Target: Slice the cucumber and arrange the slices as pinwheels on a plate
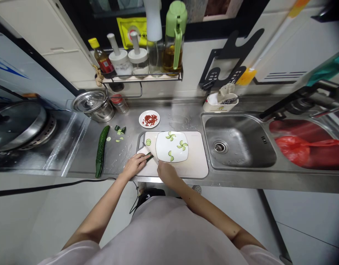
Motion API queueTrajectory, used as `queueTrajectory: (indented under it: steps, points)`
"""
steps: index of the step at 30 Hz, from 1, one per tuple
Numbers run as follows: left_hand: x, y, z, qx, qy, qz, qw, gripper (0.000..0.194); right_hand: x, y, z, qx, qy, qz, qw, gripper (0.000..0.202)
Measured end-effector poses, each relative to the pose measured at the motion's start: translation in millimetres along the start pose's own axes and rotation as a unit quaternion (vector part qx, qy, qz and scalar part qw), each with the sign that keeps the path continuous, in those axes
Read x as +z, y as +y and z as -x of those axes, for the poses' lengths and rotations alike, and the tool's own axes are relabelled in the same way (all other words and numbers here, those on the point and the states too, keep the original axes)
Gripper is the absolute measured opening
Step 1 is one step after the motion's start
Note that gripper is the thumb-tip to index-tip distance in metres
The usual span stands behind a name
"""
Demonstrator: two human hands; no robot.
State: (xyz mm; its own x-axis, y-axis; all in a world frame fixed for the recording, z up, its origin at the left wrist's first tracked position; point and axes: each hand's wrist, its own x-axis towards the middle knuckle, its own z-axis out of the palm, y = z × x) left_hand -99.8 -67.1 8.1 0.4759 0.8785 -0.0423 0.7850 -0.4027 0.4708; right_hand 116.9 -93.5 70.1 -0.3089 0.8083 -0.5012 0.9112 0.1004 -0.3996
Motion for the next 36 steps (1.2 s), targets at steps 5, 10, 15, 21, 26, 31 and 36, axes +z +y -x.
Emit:
queueTrajectory:
  steps: [5, 10, 15, 21, 26, 31, 36]
  points:
    - [0.0, -1.8, -1.3, 0.003, 0.002, 0.018, 1.0, 0.041, -3.1, -2.6, 0.5, 0.003, -0.012, 0.008, 1.0, 0.029]
    - [-0.3, -1.2, -2.1, -0.006, 0.005, 0.029, 1.0, 0.039, -4.6, -1.2, 6.0, 0.002, -0.016, -0.004, 1.0, 0.028]
    - [-0.8, -2.4, -2.8, -0.006, 0.002, 0.049, 0.999, 0.039, -6.0, -1.4, 0.0, 0.0, -0.016, -0.009, 1.0, 0.027]
    - [0.5, -5.1, -3.4, -0.011, -0.004, 0.048, 0.999, 0.039, -4.9, -3.0, -0.4, 0.012, -0.024, -0.003, 1.0, 0.027]
    - [0.9, -5.2, -3.5, -0.007, -0.003, 0.054, 0.999, 0.04, -0.1, -0.1, 2.1, 0.01, -0.018, -0.002, 1.0, 0.031]
    - [0.4, -5.3, -3.4, -0.011, -0.002, 0.055, 0.998, 0.039, 0.0, 0.2, -0.8, 0.01, -0.018, -0.018, 1.0, 0.03]
    - [0.7, -6.1, -3.3, -0.007, -0.002, 0.053, 0.999, 0.04, -0.2, 0.6, 0.6, 0.012, -0.019, -0.013, 1.0, 0.031]
